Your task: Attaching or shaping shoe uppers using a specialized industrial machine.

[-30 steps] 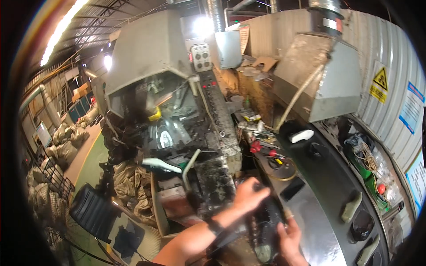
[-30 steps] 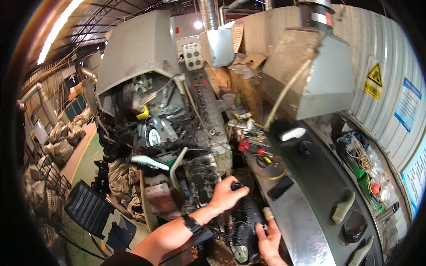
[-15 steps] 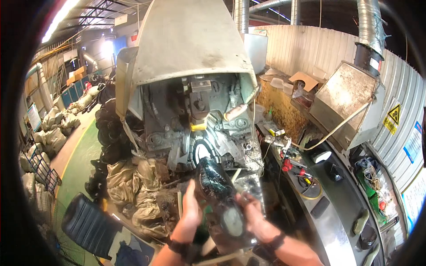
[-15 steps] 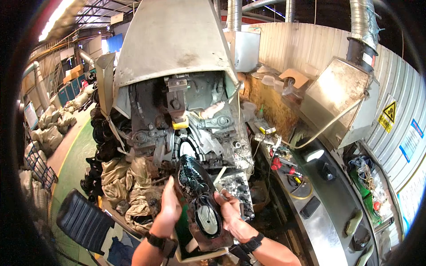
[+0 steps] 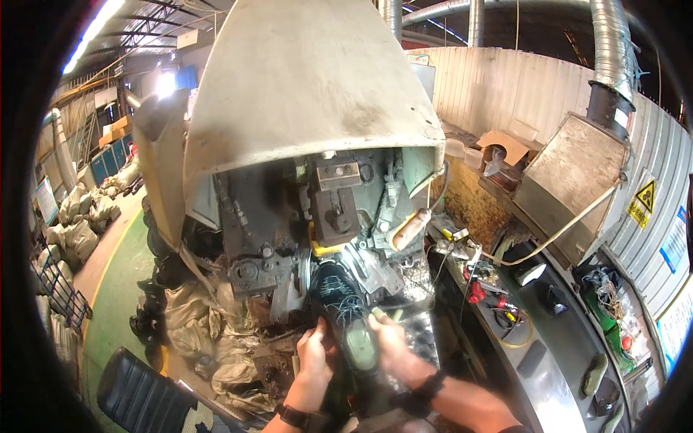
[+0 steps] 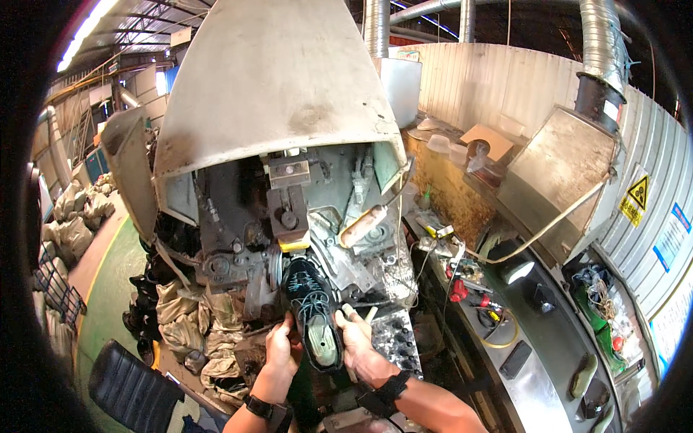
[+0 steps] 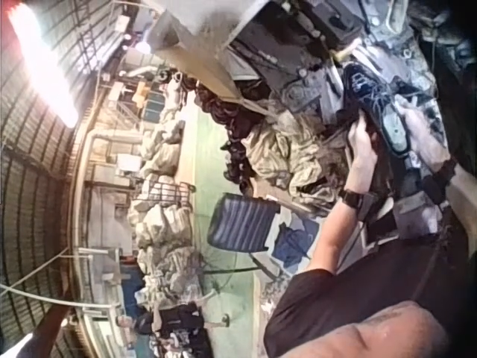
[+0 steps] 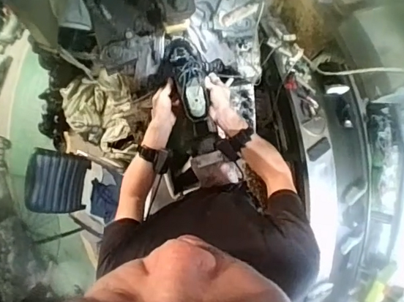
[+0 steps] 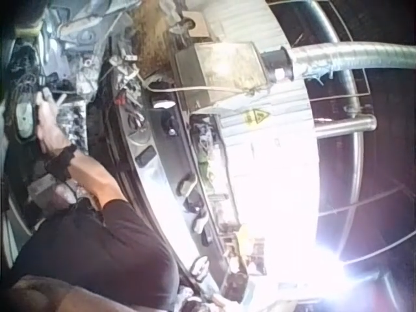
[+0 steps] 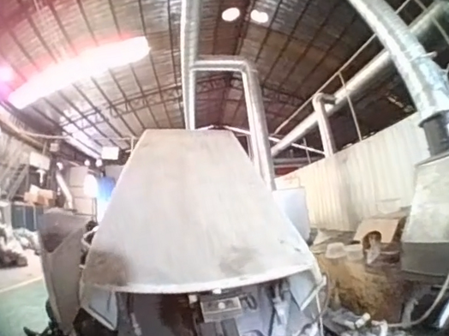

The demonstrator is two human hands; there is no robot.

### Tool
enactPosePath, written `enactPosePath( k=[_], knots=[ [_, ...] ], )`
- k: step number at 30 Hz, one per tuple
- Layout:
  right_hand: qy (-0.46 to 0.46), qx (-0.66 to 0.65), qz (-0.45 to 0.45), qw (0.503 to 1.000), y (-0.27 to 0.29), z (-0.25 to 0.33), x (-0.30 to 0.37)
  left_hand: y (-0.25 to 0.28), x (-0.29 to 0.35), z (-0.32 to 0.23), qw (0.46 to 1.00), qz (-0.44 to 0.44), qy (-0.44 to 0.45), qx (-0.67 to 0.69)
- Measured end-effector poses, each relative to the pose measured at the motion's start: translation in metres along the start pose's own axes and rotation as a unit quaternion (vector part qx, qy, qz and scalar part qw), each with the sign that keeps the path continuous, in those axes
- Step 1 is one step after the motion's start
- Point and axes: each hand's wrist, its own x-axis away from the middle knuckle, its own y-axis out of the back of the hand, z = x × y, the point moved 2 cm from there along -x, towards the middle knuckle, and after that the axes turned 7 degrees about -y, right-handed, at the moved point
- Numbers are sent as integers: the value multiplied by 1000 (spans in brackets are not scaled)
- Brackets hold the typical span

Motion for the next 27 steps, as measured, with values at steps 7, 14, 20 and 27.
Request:
enactPosePath(
  k=[7,14,20,27],
  knots=[
    [-49,1,0,999,16,-6,-38,-3,-16,17,987,-41,-127,-87],
    [0,58,14,998,31,-29,-65,18,-41,72,972,-90,-215,-30],
    [61,54,5,997,27,-33,-57,27,-48,80,955,-81,-262,-112],
    [46,158,-29,986,30,-33,-55,18,-37,74,952,-103,-253,-139]
  ],
)
